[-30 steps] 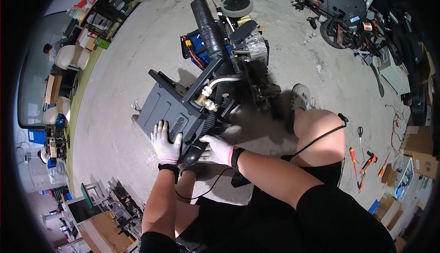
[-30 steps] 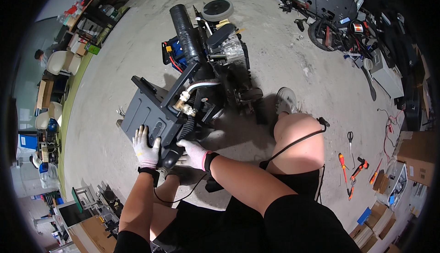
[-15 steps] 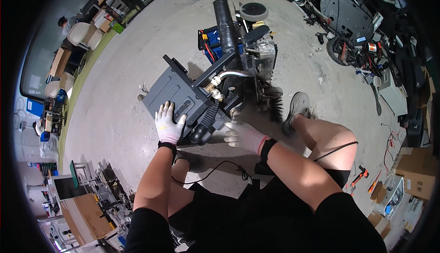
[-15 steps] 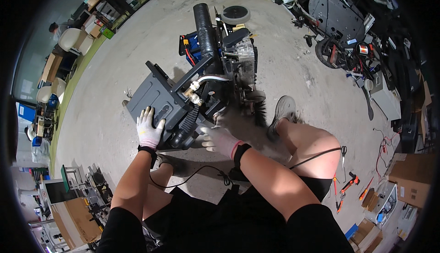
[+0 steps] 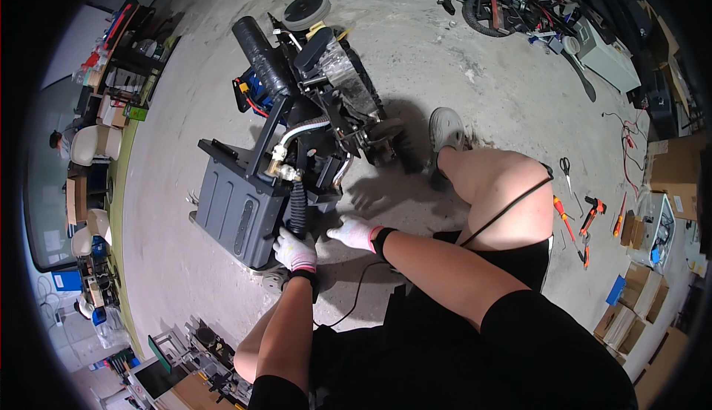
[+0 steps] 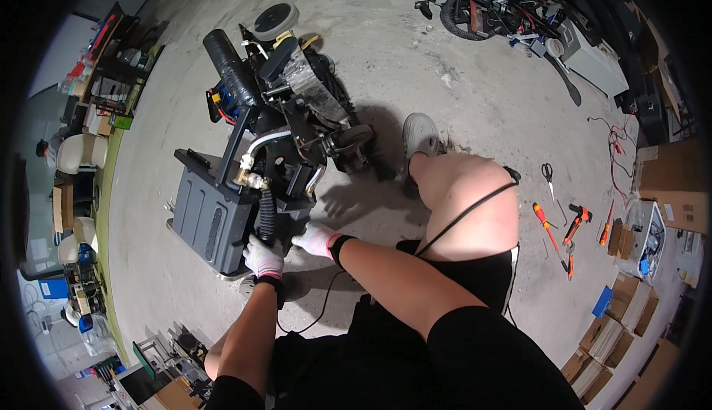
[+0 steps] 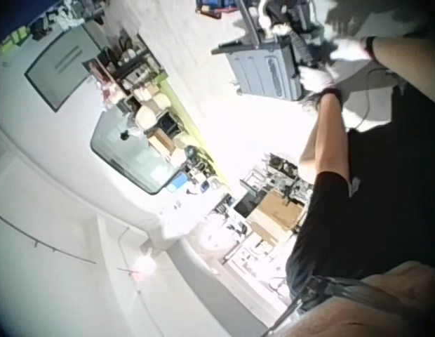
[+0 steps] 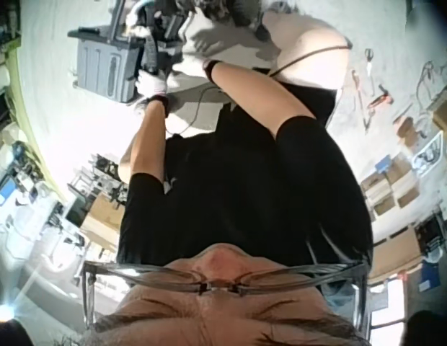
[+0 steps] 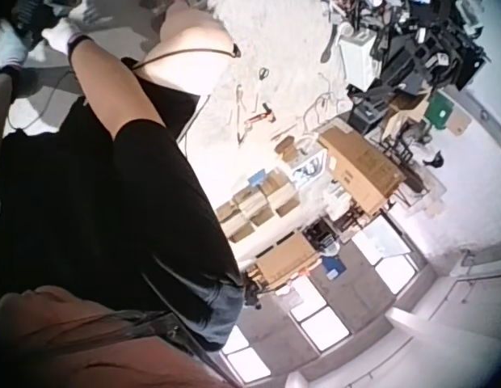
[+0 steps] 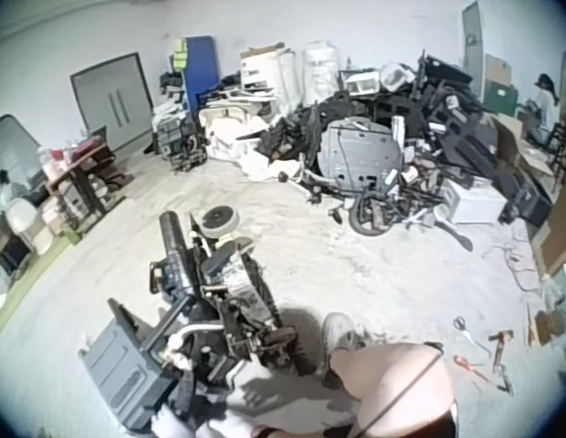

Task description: Replacing or installing components onto a large floor-cleaning machine.

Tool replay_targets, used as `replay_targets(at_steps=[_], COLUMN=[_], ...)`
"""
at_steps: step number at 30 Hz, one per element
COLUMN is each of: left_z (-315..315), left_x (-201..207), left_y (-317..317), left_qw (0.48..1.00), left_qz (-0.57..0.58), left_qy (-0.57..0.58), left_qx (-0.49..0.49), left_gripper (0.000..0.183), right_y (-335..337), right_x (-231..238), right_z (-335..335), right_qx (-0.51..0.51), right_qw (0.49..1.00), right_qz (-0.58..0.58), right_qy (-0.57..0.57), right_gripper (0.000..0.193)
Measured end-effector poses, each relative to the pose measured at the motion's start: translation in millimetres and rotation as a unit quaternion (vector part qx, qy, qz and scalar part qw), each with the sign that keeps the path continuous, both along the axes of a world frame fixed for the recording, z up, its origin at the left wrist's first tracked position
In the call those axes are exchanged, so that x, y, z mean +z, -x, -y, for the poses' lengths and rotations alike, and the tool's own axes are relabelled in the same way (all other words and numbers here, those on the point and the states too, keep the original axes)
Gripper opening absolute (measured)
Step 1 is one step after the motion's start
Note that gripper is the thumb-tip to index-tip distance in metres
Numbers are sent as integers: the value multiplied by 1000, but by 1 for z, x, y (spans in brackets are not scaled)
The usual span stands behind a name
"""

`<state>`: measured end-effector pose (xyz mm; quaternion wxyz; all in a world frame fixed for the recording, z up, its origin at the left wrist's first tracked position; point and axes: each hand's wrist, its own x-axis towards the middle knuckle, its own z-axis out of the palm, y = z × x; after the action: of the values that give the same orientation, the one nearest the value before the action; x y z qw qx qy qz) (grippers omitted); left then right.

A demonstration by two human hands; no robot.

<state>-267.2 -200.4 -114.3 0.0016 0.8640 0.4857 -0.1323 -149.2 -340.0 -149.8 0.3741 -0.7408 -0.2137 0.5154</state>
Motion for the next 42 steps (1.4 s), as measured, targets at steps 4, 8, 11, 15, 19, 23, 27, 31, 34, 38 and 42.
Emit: replay_targets(at_steps=[4, 8, 11, 15, 19, 23, 27, 31, 34, 38, 42], left_z=[21, 15, -13, -44, -28, -19, -70, -120, -124, -120, -123], left_x=[-28, -44, -42, -26, 14, 85, 133, 120, 101, 94, 95], left_y=[-9, -26, -40, -38, -30, -30, -30, -16, -2, 0, -5], left_qw=[976, 925, 772, 642, 840, 860, 890, 972, 971, 963, 961], left_qz=[105, 320, 435, 397, 301, 323, 389, 195, 181, 210, 217], left_qy=[173, 207, 444, 591, 450, 360, -18, -43, -51, -67, -73], left_qx=[-86, 3, 132, 286, -38, -163, -239, -128, -148, -154, -157], left_gripper=[61, 42, 42, 39, 64, 45, 42, 66, 63, 62, 63], right_y=[3, 7, 16, 19, 14, -5, -35, -55, -62, -57, -36], right_x=[-2, -2, 0, 2, 9, 15, 7, -23, -55, -81, -67], right_z=[-9, -12, -18, -31, -40, -32, -33, -38, -41, -50, -58], right_qx=[-77, -193, -153, -104, -122, -253, -313, -225, -188, -217, -256], right_qw=[973, 953, 967, 982, 989, 966, 943, 928, 934, 956, 964], right_qz=[-148, -230, -187, -24, 64, 25, 86, 293, 304, 197, -45], right_qy=[-162, -33, -79, -153, -61, -53, -71, -48, -12, 8, -57], right_gripper=[76, 68, 90, 104, 107, 74, 62, 56, 55, 60, 59])
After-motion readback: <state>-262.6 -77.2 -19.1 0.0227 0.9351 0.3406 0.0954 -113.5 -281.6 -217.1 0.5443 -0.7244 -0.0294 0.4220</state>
